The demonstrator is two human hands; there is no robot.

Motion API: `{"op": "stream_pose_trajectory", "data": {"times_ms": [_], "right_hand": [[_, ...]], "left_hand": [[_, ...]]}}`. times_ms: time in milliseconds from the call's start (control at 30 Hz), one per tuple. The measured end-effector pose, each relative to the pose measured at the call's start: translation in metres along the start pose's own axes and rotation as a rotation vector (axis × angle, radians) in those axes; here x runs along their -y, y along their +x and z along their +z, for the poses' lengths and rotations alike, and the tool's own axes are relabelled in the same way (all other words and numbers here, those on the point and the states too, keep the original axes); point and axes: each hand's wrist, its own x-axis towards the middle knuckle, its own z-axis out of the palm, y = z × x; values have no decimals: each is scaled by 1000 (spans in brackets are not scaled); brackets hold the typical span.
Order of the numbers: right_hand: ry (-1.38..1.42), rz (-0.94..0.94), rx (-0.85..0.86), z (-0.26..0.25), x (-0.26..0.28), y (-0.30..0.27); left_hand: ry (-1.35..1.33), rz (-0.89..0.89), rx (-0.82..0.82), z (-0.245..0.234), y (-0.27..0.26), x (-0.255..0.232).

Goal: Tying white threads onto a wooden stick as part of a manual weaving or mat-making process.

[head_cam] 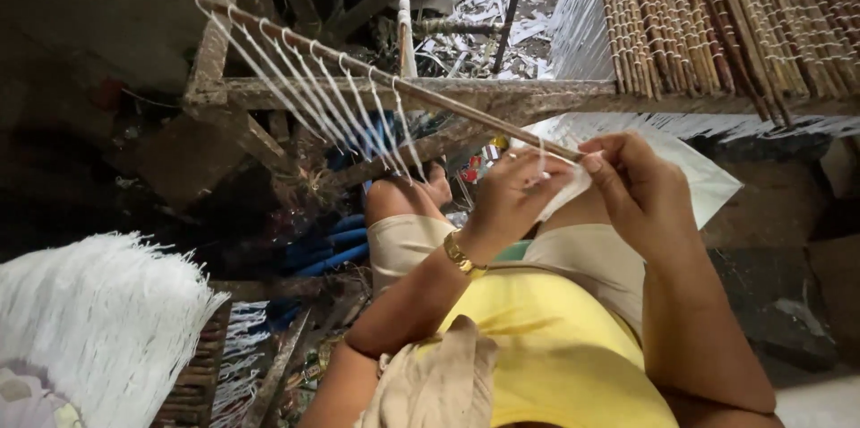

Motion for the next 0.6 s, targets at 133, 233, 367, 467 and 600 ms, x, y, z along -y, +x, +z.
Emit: {"op": "stream_pose_trajectory", "data": {"times_ms": [133,233,367,467,600], "right_hand": [[-21,57,-116,5,-5,-3],[-39,78,-132,8,-17,-2],[-10,81,-135,9,-16,-1],[59,4,-115,7,-7,2],[55,-8,-105,4,-8,2]], "left_hand": [[-195,-23,-98,-9,0,18],[-343,-140,-156,-2,-3,25],[-671,-237,-158,-1,0,14],[-151,91,-54,-2,7,14],[-440,-134,-239,-7,1,13]]}}
